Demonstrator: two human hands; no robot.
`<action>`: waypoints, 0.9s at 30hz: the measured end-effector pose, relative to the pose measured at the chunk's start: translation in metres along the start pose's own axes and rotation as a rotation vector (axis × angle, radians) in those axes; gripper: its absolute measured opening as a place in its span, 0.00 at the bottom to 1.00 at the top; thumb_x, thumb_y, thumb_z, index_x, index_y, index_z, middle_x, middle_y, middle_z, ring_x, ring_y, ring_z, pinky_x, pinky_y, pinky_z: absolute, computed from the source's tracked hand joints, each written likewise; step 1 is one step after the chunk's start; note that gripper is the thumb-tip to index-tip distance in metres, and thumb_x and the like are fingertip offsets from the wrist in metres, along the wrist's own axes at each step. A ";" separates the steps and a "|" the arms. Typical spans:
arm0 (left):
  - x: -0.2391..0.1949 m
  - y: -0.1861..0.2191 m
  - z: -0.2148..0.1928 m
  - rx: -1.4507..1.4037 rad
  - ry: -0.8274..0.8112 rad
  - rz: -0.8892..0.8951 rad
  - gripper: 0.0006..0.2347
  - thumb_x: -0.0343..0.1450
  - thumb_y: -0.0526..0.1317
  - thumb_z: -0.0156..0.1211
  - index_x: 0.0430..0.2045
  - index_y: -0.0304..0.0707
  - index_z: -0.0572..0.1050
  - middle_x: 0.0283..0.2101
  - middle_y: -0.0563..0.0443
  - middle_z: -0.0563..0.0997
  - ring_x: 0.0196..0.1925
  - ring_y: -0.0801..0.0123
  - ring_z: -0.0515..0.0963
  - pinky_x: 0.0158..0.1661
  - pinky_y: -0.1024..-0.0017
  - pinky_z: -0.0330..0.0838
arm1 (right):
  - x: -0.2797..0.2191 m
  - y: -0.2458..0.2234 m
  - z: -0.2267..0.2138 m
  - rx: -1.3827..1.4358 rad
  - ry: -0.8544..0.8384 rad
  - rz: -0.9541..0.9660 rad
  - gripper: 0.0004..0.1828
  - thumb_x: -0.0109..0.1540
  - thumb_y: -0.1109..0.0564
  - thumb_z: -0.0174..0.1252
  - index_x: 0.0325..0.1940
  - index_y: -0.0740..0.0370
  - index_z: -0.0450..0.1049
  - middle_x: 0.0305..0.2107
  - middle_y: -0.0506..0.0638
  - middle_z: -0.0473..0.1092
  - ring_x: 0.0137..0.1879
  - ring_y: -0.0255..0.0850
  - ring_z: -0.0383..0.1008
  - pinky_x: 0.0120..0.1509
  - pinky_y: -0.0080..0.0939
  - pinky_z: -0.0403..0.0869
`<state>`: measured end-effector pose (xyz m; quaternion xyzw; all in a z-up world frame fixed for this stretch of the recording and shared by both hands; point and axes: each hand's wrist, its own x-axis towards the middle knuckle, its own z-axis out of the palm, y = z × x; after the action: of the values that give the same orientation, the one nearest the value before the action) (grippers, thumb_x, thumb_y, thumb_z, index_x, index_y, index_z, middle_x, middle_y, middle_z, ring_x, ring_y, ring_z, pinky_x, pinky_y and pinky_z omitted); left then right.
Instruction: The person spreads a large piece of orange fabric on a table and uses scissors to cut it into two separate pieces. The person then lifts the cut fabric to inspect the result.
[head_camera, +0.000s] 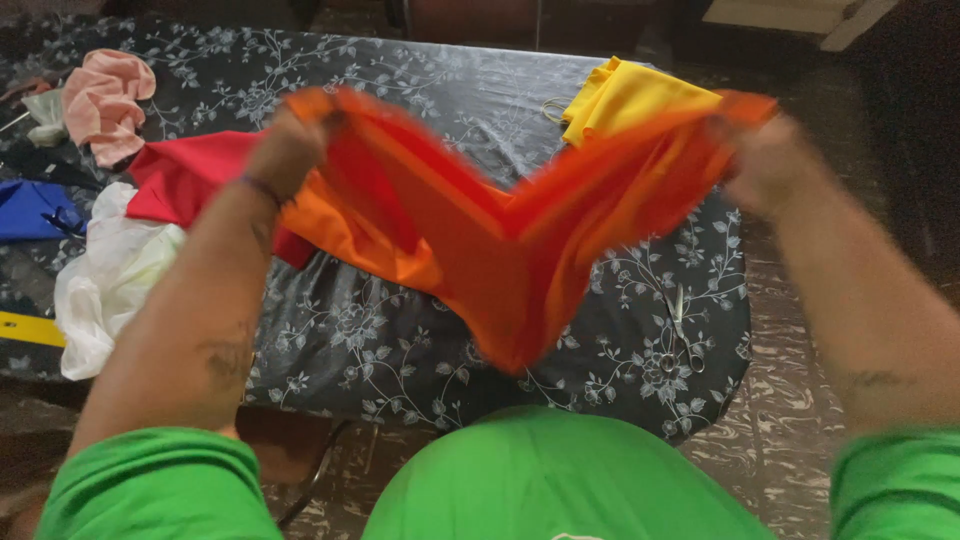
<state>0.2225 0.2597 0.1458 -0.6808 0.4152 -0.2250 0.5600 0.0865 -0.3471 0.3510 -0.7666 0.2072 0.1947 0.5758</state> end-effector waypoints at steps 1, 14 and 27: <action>-0.016 -0.025 0.024 -0.149 0.051 -0.091 0.28 0.77 0.29 0.39 0.78 0.43 0.59 0.42 0.61 0.76 0.21 0.85 0.62 0.23 0.79 0.59 | 0.015 -0.039 -0.014 0.014 0.021 0.005 0.06 0.74 0.53 0.51 0.43 0.53 0.68 0.43 0.50 0.71 0.47 0.46 0.74 0.55 0.46 0.75; -0.159 -0.133 -0.044 -2.105 0.622 -1.233 0.25 0.73 0.46 0.60 0.69 0.55 0.72 0.60 0.64 0.82 0.58 0.75 0.82 0.58 0.73 0.80 | 0.113 -0.066 -0.158 0.196 0.222 0.071 0.05 0.72 0.53 0.55 0.51 0.53 0.71 0.46 0.50 0.74 0.50 0.47 0.77 0.57 0.48 0.78; -0.146 0.009 -0.078 -2.702 -0.356 -1.712 0.12 0.79 0.50 0.64 0.45 0.41 0.84 0.42 0.53 0.86 0.36 0.69 0.83 0.33 0.79 0.75 | 0.089 0.282 -0.187 0.401 0.417 0.218 0.12 0.71 0.53 0.58 0.58 0.53 0.74 0.50 0.51 0.76 0.52 0.48 0.79 0.59 0.50 0.81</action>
<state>0.0787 0.3340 0.1816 0.6893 0.2509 -0.1347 0.6662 0.0194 -0.6060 0.1259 -0.6344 0.4364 0.0490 0.6361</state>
